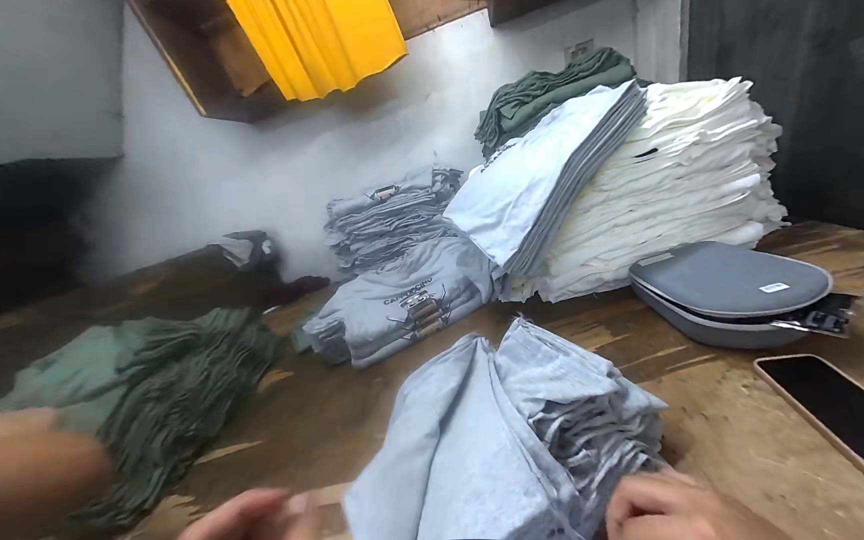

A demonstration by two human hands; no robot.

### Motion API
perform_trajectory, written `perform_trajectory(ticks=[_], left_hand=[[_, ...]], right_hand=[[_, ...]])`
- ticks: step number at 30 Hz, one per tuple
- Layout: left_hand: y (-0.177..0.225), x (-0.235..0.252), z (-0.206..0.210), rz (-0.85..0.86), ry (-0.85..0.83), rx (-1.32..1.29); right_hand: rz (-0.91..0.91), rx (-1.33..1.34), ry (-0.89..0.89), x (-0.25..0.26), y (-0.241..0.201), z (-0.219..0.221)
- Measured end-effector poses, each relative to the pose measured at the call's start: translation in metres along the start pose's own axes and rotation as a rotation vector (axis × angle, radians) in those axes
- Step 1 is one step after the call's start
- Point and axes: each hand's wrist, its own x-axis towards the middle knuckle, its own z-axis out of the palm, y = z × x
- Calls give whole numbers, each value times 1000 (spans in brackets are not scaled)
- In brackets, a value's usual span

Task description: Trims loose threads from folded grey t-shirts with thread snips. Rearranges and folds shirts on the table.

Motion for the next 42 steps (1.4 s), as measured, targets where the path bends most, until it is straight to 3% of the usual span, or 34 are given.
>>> perform_trajectory(ticks=[1,3,5,7,10,16,19,22,25,28,29,33,39,42], left_hand=[[8,-6,2,-10,-164,21],[22,-15,14,-25,-460,65],[31,-21,26,21,-621,111],[35,-23,33,105,-694,157],[37,-22,35,187,-717,217],[38,-20,37,60,-720,176],[43,-21,37,120,-759,208],[49,-24,36,184,-719,267],[50,-27,41,229,-731,305],[48,-27,49,297,-729,364],[47,-26,51,313,-722,370],[50,-16,53,358,-727,361],[62,2,47,413,-839,424],[63,1,53,434,-857,418]], right_hand=[[6,-18,48,4,-5,1],[36,23,316,18,-17,18],[182,-2,512,31,-26,40],[315,-15,535,34,-27,54],[317,36,633,30,-20,65],[302,-34,673,42,-24,64],[265,-87,758,51,-17,75],[217,31,783,47,-19,68],[126,181,636,36,-18,57],[124,96,365,23,-17,49],[168,42,360,21,-20,51],[287,-119,587,26,-23,69],[333,177,747,35,-20,68],[202,161,773,40,-17,73]])
